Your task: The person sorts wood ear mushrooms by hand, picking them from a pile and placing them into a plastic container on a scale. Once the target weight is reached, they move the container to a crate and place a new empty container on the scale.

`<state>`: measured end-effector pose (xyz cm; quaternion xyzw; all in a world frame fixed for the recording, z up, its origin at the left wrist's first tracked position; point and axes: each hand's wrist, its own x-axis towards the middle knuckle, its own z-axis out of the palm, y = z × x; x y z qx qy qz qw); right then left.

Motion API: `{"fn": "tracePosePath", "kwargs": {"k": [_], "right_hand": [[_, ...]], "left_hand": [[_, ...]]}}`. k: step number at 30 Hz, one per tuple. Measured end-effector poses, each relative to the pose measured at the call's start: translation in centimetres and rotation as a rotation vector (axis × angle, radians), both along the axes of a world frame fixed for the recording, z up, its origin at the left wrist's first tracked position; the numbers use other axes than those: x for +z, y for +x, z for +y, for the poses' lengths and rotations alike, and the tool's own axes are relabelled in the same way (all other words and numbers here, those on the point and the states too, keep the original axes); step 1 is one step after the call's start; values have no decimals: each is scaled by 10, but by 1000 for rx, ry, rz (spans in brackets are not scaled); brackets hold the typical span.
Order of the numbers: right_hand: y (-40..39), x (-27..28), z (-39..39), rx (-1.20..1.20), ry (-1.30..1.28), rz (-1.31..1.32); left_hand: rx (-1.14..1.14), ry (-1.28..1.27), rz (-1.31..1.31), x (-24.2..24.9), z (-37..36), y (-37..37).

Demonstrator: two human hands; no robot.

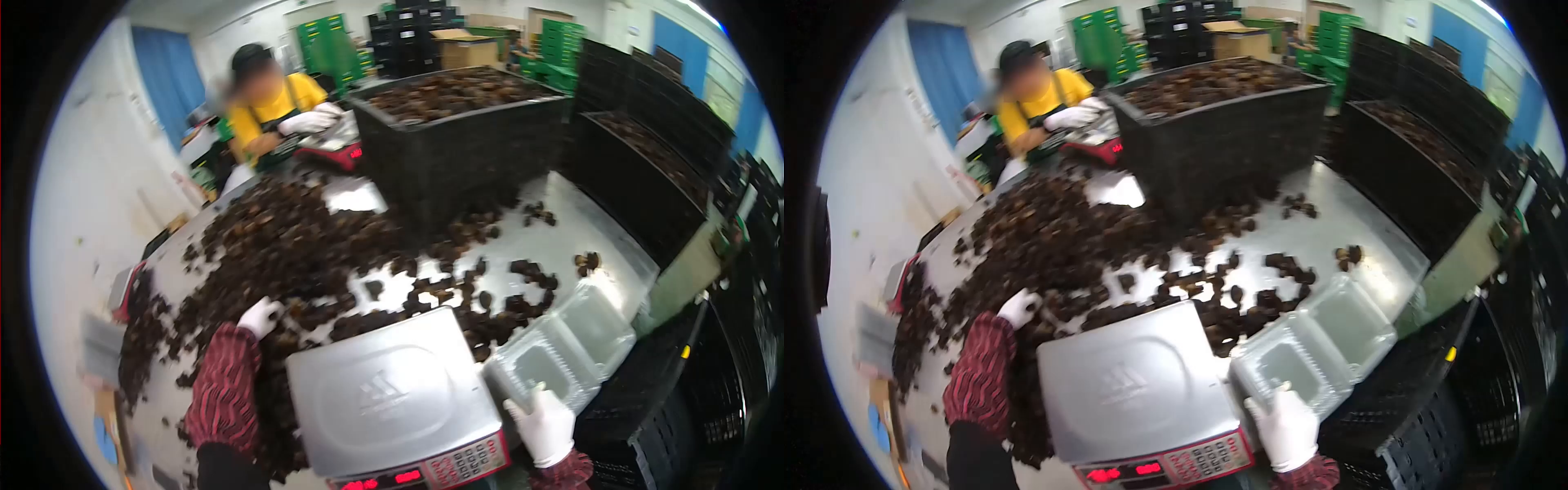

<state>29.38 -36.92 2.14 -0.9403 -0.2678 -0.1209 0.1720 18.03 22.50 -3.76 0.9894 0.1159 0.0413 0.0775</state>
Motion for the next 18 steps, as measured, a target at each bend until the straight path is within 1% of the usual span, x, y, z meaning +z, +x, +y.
{"fn": "tracePosePath", "kwargs": {"k": [1, 2, 3, 5, 7, 8, 9, 11, 12, 13, 14, 15, 16, 17, 18], "right_hand": [[1, 0, -1, 15, 2, -1], [3, -3, -2, 12, -10, 29], [3, -5, -2, 17, -29, -8], [6, -10, -3, 20, -43, -43], [8, -11, -4, 29, -23, -52], [7, -8, -2, 8, -46, -32], [7, -9, -2, 4, -18, -26], [9, -12, -3, -8, -23, -4], [10, -13, -3, 3, -14, -41], [11, -16, -4, 3, -19, -53], [12, -17, -4, 8, -14, -71], [12, -17, -3, 11, -9, -88], [11, -16, -2, 1, -23, -93], [12, -15, -2, 16, -22, -105], [13, -17, -2, 19, -9, -91]], "left_hand": [[-58, -28, -86, -1, 5, -1], [-75, -109, -161, 19, -8, 2], [-23, -107, -275, 41, -25, -1], [40, -222, -428, 79, -41, -19], [197, -317, -464, 116, -64, -56], [227, -561, -512, 114, -58, -79], [263, -554, -525, 118, -64, -108], [396, -973, -583, 126, -85, -169], [416, -973, -605, 127, -99, -205], [568, -1005, -501, 132, -117, -245], [493, -850, -491, 123, -128, -286], [431, -756, -406, 112, -137, -332], [514, -846, -328, 109, -159, -374], [606, -865, -256, 112, -187, -409], [634, -885, -230, 105, -208, -444]]}}
